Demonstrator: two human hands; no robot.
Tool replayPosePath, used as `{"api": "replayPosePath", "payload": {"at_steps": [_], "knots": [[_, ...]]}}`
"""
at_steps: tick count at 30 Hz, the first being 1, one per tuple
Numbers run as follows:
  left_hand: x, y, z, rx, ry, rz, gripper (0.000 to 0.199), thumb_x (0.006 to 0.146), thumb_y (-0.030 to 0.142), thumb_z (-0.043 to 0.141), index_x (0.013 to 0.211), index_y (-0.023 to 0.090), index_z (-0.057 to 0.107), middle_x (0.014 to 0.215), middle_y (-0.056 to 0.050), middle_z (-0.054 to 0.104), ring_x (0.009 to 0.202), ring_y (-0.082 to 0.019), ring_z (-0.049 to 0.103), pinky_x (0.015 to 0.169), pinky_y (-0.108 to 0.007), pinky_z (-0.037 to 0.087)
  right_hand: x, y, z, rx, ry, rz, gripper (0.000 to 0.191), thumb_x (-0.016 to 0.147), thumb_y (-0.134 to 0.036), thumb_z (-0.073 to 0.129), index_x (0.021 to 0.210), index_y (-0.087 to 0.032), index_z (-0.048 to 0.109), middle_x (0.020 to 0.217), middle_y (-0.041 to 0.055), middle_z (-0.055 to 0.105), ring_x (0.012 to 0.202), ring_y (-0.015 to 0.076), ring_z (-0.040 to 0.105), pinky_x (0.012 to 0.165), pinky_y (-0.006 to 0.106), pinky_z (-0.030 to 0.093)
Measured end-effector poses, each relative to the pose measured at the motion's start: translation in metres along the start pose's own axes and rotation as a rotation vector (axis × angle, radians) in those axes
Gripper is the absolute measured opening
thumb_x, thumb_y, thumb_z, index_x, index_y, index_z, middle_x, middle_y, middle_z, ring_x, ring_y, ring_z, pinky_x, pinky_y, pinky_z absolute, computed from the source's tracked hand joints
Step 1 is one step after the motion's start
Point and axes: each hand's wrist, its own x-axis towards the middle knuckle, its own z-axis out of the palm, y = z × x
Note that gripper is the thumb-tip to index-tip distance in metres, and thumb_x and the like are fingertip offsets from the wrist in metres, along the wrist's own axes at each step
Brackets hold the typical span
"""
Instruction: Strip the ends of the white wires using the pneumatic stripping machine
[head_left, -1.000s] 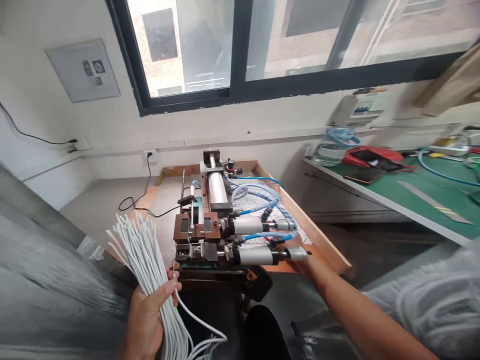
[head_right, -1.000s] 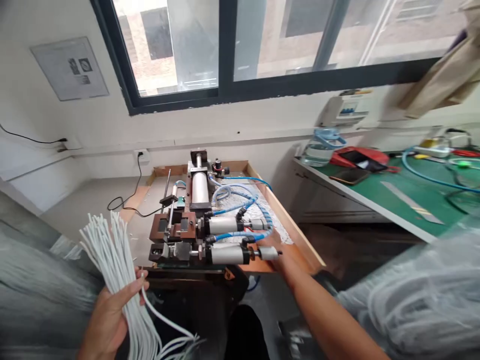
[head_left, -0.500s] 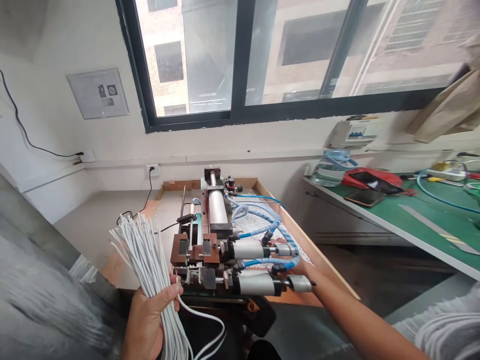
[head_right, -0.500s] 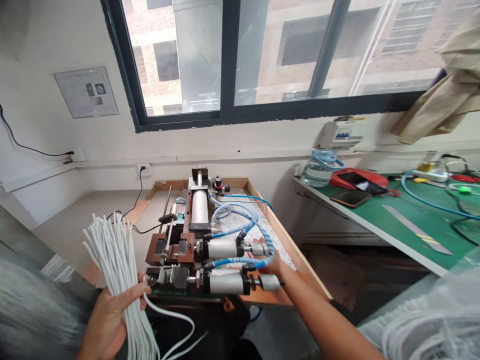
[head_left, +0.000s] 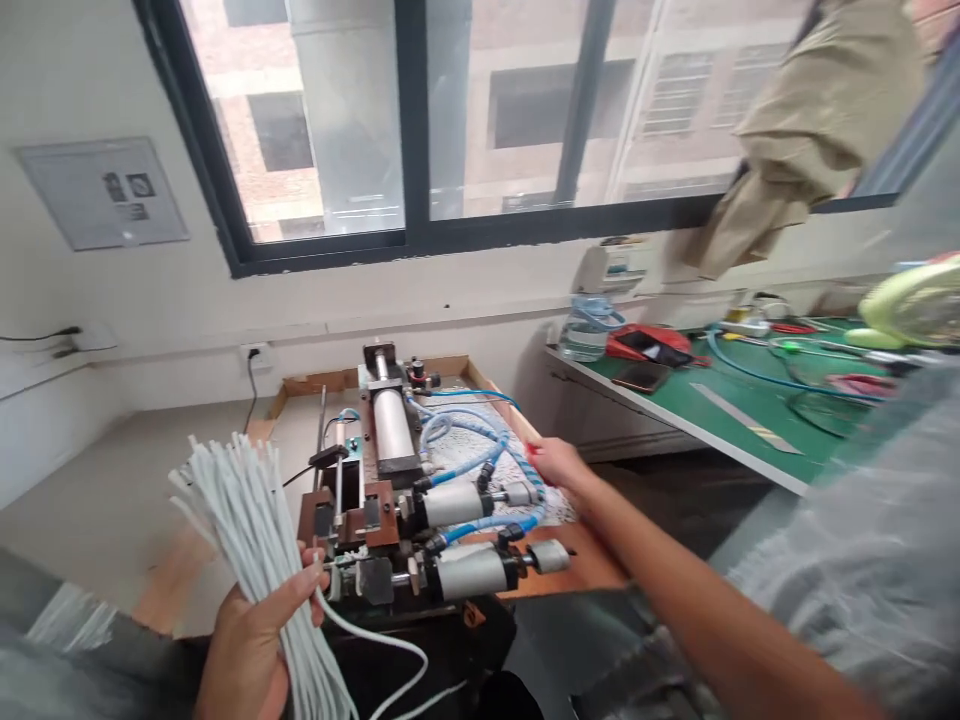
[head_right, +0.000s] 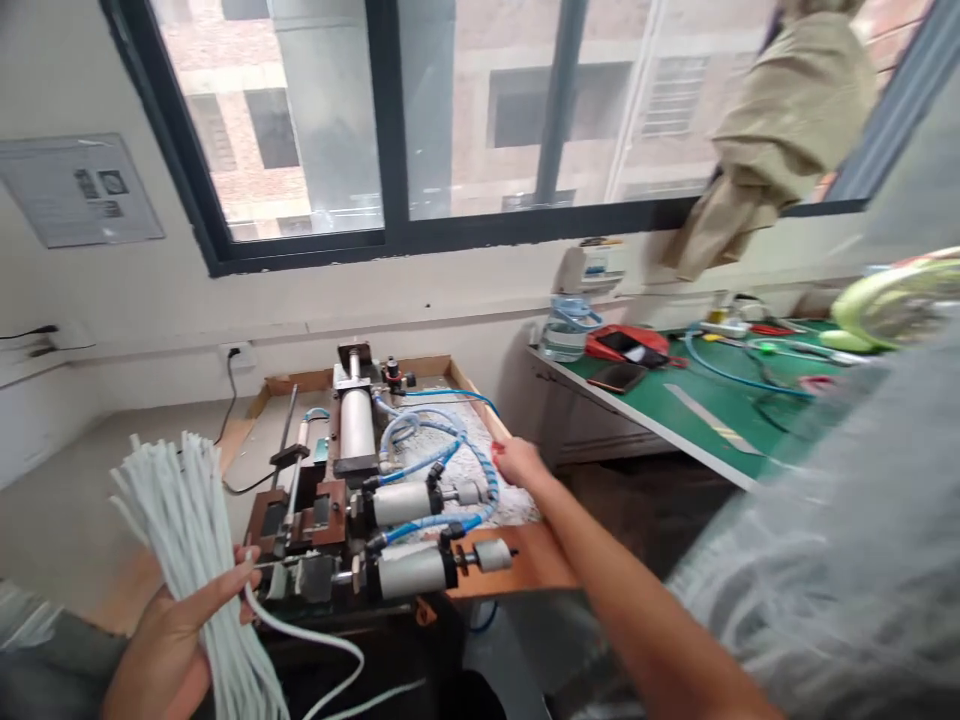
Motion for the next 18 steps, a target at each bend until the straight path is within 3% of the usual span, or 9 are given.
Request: {"api": "replayPosePath", "payload": {"at_steps": [2, 4, 7, 10, 13, 18], "knots": [[-0.001, 0.004, 0.007, -0.002, 0.004, 0.030, 0.028, 0.048, 0.013, 0.075, 0.073, 0.010, 0.062, 0.066, -0.005, 0.065, 0.056, -0.015, 0.056, 0.043, -0.024, 0.041, 0.011, -0.014, -0.016, -0.052, -0.012, -0.029, 0.022, 0.078, -0.026, 0.053, 0.082, -0.007, 0.061, 0.084, 0.0130, 0.061, 0.079, 0.0249, 0.057, 0.065, 0.033, 0.043], [0.001, 0.008, 0.013, 0.010, -0.009, 0.050, 0.027, 0.050, 0.014, 0.073, 0.074, 0.009, 0.062, 0.067, -0.006, 0.065, 0.055, -0.015, 0.056, 0.043, -0.024, 0.041, 0.008, -0.036, -0.033, -0.074, -0.002, -0.090, 0.025, 0.075, -0.031, 0.054, 0.083, -0.008, 0.061, 0.080, 0.0135, 0.062, 0.078, 0.0261, 0.056, 0.062, 0.030, 0.040], [0.006, 0.012, 0.021, 0.019, -0.021, 0.025, 0.028, 0.052, 0.014, 0.072, 0.077, 0.009, 0.061, 0.069, -0.007, 0.065, 0.055, -0.014, 0.057, 0.044, -0.024, 0.041, -0.029, -0.083, -0.049, -0.078, -0.092, -0.393, 0.031, 0.073, -0.040, 0.052, 0.090, -0.015, 0.058, 0.075, 0.0068, 0.062, 0.061, 0.0182, 0.055, 0.052, 0.025, 0.036], [0.012, 0.014, 0.029, 0.008, -0.055, 0.000, 0.030, 0.053, 0.012, 0.071, 0.082, 0.010, 0.061, 0.068, -0.006, 0.065, 0.055, -0.013, 0.057, 0.045, -0.023, 0.041, -0.079, -0.133, -0.045, -0.085, -0.369, -0.696, 0.031, 0.070, -0.045, 0.053, 0.084, -0.019, 0.059, 0.073, 0.0041, 0.061, 0.058, 0.0157, 0.053, 0.049, 0.023, 0.034], [0.015, 0.014, 0.034, 0.008, -0.094, -0.005, 0.029, 0.055, 0.012, 0.070, 0.081, 0.010, 0.060, 0.063, -0.004, 0.063, 0.054, -0.013, 0.056, 0.045, -0.023, 0.040, -0.105, -0.164, -0.032, -0.181, -0.590, -0.867, 0.041, 0.065, -0.057, 0.053, 0.075, -0.018, 0.060, 0.065, 0.0048, 0.060, 0.057, 0.0171, 0.053, 0.048, 0.023, 0.033], [0.016, 0.015, 0.037, -0.014, -0.143, -0.016, 0.029, 0.054, 0.011, 0.070, 0.081, 0.011, 0.059, 0.065, -0.003, 0.063, 0.055, -0.013, 0.056, 0.048, -0.025, 0.042, -0.102, -0.176, -0.017, -0.276, -0.656, -0.902, 0.054, 0.065, -0.064, 0.047, 0.079, -0.015, 0.062, 0.061, 0.0069, 0.058, 0.053, 0.0171, 0.050, 0.044, 0.024, 0.030]]}}
